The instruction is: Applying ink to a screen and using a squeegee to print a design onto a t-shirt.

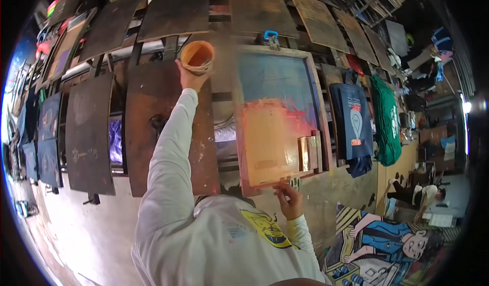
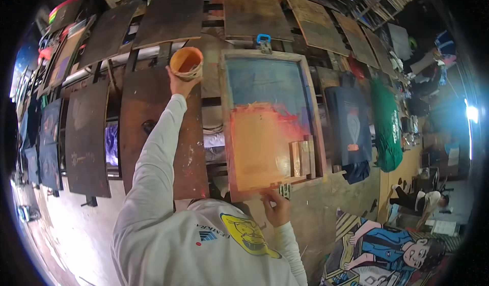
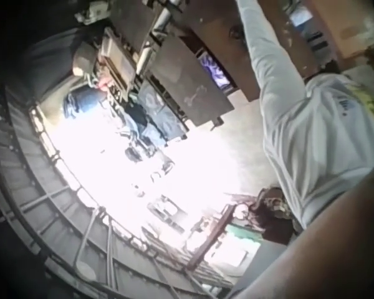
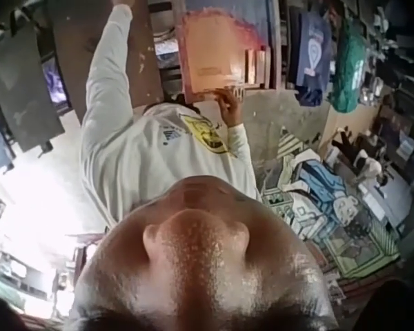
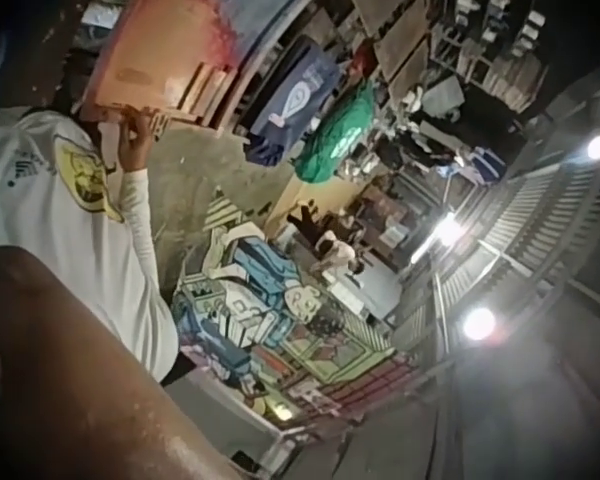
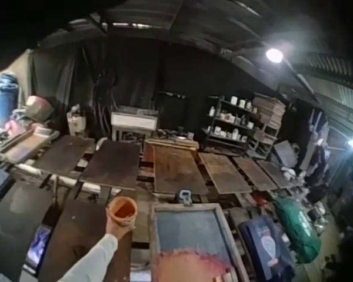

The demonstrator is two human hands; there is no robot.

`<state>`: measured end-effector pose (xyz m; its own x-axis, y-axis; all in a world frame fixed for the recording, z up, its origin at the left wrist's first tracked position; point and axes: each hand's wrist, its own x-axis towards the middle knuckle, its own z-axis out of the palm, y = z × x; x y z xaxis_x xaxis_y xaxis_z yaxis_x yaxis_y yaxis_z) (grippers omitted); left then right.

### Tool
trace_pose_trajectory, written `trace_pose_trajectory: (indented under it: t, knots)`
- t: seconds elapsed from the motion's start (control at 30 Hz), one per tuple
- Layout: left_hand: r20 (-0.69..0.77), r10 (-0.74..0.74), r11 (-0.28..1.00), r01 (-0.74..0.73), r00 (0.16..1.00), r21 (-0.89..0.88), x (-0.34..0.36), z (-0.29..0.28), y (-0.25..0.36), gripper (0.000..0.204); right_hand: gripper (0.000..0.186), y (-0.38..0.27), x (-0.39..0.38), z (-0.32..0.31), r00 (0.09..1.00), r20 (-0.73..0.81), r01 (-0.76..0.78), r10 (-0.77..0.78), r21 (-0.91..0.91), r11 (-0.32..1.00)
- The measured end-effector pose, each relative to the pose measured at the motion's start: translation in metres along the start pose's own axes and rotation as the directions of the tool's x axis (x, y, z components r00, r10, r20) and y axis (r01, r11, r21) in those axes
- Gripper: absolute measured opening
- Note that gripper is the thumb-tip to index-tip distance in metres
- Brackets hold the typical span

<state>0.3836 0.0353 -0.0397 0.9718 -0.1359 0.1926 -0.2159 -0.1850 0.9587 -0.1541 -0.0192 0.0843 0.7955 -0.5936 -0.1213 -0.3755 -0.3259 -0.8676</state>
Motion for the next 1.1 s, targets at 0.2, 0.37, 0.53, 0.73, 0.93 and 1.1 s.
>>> trace_pose_trajectory:
  t: [0.2, 0.37, 0.53, 0.73, 0.93, 1.1]
  knots:
    - [-0.070, -0.087, 0.988, 0.095, 0.994, 0.119, -0.005, -0.007, 0.006, 0.092, 0.021, 0.007, -0.007, -0.003, 0.983, -0.173, -0.040, 0.060, 0.118, 0.992]
    - [0.012, 0.150, 0.987, -0.149, 0.989, -0.059, -0.073, -0.025, 0.075, 0.096, 0.021, 0.005, 0.001, -0.015, 0.992, -0.108, -0.046, 0.057, 0.108, 0.993]
    - [0.049, 0.278, 0.930, -0.256, 0.959, -0.263, -0.178, -0.038, 0.098, 0.110, 0.030, -0.018, 0.034, -0.030, 0.994, 0.041, 0.092, -0.105, 0.235, 0.968]
    - [0.092, 0.367, 0.921, -0.375, 0.926, 0.102, -0.296, -0.051, 0.168, 0.122, 0.045, -0.048, 0.036, -0.047, 0.946, 0.258, 0.127, -0.197, 0.265, 0.956]
    - [0.091, 0.349, 0.889, -0.360, 0.933, 0.282, -0.391, -0.037, 0.197, 0.120, 0.028, -0.008, 0.019, -0.084, 0.850, 0.309, 0.362, -0.426, 0.243, 0.900]
    - [0.045, 0.387, 0.846, -0.374, 0.921, 0.380, -0.457, -0.030, 0.215, 0.116, 0.021, -0.009, -0.006, -0.113, 0.787, 0.280, 0.490, -0.549, 0.257, 0.833]
